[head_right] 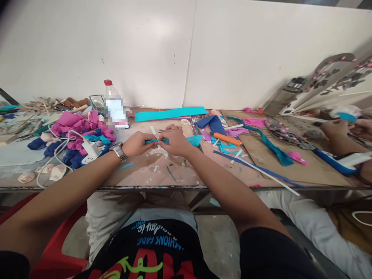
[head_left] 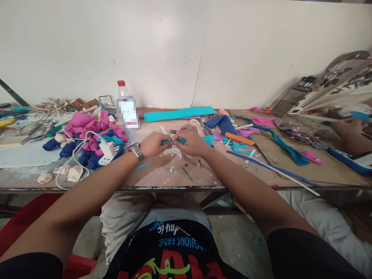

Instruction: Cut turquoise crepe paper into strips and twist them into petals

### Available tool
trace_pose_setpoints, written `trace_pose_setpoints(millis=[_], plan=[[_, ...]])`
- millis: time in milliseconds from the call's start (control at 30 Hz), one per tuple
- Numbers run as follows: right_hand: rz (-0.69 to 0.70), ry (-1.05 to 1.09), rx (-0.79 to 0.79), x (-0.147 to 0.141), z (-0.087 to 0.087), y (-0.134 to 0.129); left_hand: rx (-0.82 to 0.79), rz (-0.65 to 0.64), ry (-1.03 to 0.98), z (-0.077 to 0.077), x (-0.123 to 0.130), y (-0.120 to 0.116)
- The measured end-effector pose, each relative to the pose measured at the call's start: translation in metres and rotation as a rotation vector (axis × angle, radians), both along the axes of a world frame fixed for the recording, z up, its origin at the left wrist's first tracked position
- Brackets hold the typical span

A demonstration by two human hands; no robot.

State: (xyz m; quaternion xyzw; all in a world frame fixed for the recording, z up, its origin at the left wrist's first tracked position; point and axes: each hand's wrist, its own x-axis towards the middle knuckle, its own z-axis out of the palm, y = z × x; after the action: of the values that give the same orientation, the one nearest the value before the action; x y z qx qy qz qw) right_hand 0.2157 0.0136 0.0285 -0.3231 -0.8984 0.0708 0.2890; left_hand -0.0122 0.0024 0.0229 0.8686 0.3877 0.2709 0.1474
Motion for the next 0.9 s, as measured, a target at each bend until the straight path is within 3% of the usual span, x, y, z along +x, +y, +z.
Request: trace_pose_setpoints(millis=[633,900], plan=[[-0.012,0.025,0.073,0.0013,0.0000,0.0045,-0.619,-0.062,-0.350,0.0004,0.0016,0.0036],[0.037,0.008,0.069,0.0028,-0.0007,0.0047,-0.758,-0.079,-0.429,0.0029,0.0009,0.0042]])
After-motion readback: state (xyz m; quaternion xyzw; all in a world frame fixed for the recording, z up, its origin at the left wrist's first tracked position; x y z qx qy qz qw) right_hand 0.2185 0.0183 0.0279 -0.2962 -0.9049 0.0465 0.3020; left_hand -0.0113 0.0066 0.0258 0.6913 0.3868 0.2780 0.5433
